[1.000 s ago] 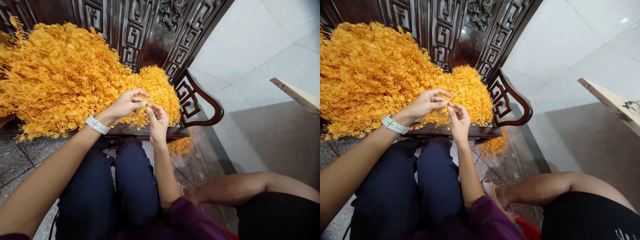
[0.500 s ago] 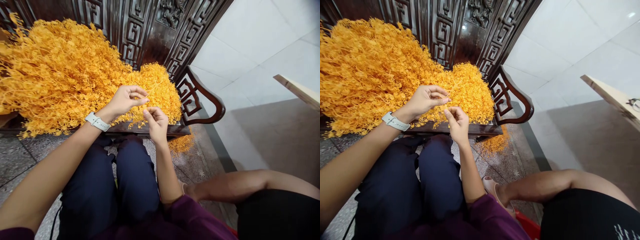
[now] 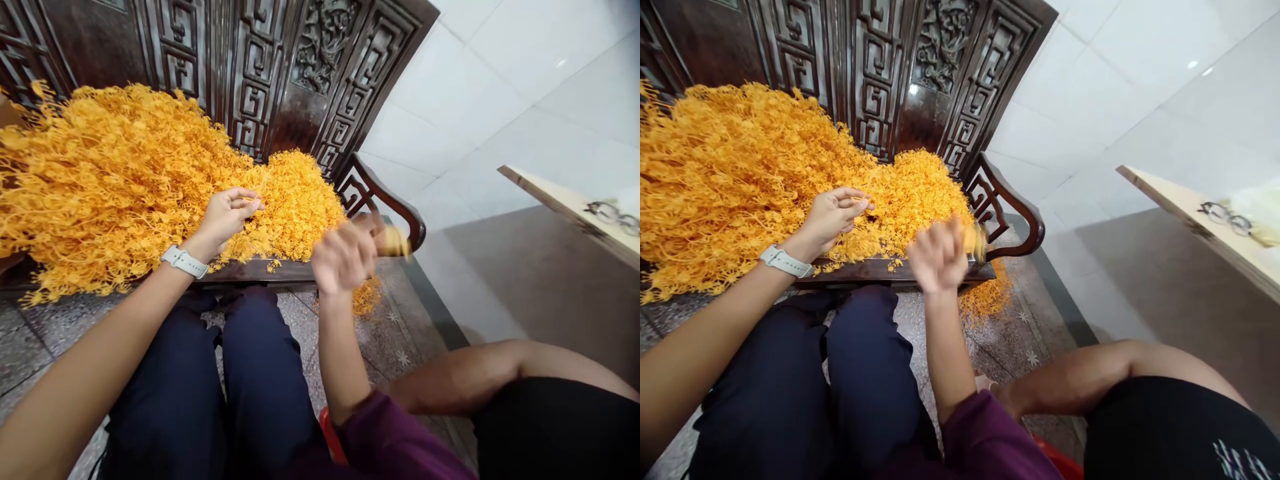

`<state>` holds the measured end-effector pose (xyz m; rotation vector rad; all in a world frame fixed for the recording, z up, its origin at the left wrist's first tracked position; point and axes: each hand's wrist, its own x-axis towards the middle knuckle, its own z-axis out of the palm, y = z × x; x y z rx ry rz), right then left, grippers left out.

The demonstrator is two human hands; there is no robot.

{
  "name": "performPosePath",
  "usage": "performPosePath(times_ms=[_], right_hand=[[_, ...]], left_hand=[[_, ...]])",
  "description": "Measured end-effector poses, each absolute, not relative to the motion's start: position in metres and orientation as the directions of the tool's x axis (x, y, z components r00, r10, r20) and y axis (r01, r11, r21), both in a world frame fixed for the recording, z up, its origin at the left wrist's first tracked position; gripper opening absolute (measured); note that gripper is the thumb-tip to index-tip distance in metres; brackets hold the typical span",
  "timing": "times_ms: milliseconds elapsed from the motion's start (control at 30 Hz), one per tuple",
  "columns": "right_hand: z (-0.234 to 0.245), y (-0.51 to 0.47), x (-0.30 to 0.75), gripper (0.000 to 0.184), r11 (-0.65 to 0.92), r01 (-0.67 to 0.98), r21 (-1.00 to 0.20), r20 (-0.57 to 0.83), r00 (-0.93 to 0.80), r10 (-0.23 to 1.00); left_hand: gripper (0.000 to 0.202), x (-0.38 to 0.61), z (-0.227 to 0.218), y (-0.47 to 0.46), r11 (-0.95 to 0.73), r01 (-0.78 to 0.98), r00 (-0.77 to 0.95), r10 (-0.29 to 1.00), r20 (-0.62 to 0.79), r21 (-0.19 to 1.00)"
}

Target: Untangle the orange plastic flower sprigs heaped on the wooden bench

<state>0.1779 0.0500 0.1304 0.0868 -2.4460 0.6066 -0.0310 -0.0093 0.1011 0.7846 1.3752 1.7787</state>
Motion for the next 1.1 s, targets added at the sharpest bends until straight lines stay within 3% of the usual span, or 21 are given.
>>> performPosePath(times_ms=[67,100,167,233,267,367,500,633,833,1000,1100], right_hand=[[0.129,0.070,0.167,0.044,0.804,-0.118,-0.583,0.613,-0.714,0.340],[0.127,0.074,0.162,0.041,0.670,-0.177,-0.721,0.585,-0.673,0.452],[0.118,0.072,0.157,0.035,0.264,-0.272,-0.925,0.379,-0.628,0.680],[0.104,0.062,0.157,0.023,-0.085,-0.351,-0.932,0.145,-0.579,0.802],[0.097,0.056,0.157,0.020,-0.116,-0.360,-0.926,0.103,-0.535,0.839],[0.081,0.043,0.158,0.025,0.059,-0.262,-0.963,0.167,-0.414,0.895],[0.076,0.037,0.156,0.033,0.276,-0.075,-0.958,0.274,-0.518,0.810],[0.079,0.032,0.152,0.029,0.447,-0.030,-0.894,0.388,-0.550,0.740],[0.077,0.027,0.145,0.021,0.535,0.009,-0.845,0.463,-0.490,0.738],[0.067,0.031,0.148,0.021,0.476,-0.023,-0.879,0.393,-0.600,0.697],[0.064,0.032,0.151,0.019,0.415,-0.035,-0.909,0.367,-0.539,0.758]], left_hand=[[0.029,-0.031,0.103,-0.011,-0.158,-0.193,-0.568,0.822,0.021,0.968],[0.029,-0.032,0.103,-0.011,-0.161,-0.194,-0.576,0.817,0.020,0.968],[0.027,-0.033,0.102,-0.013,-0.160,-0.183,-0.557,0.830,0.032,0.970],[0.026,-0.032,0.101,-0.015,-0.163,-0.156,-0.514,0.856,0.061,0.974],[0.026,-0.031,0.102,-0.015,-0.170,-0.150,-0.494,0.866,0.075,0.974],[0.025,-0.025,0.107,-0.016,-0.196,-0.187,-0.424,0.900,0.101,0.963],[0.027,-0.012,0.117,-0.015,-0.186,-0.301,-0.325,0.942,0.082,0.935],[0.031,-0.001,0.124,-0.012,-0.197,-0.406,-0.320,0.945,0.063,0.892],[0.019,0.002,0.125,-0.009,-0.245,-0.421,-0.335,0.937,0.101,0.873],[0.023,-0.003,0.120,-0.006,-0.254,-0.319,-0.344,0.929,0.138,0.913],[0.034,-0.005,0.116,-0.008,-0.231,-0.263,-0.355,0.926,0.128,0.937]])
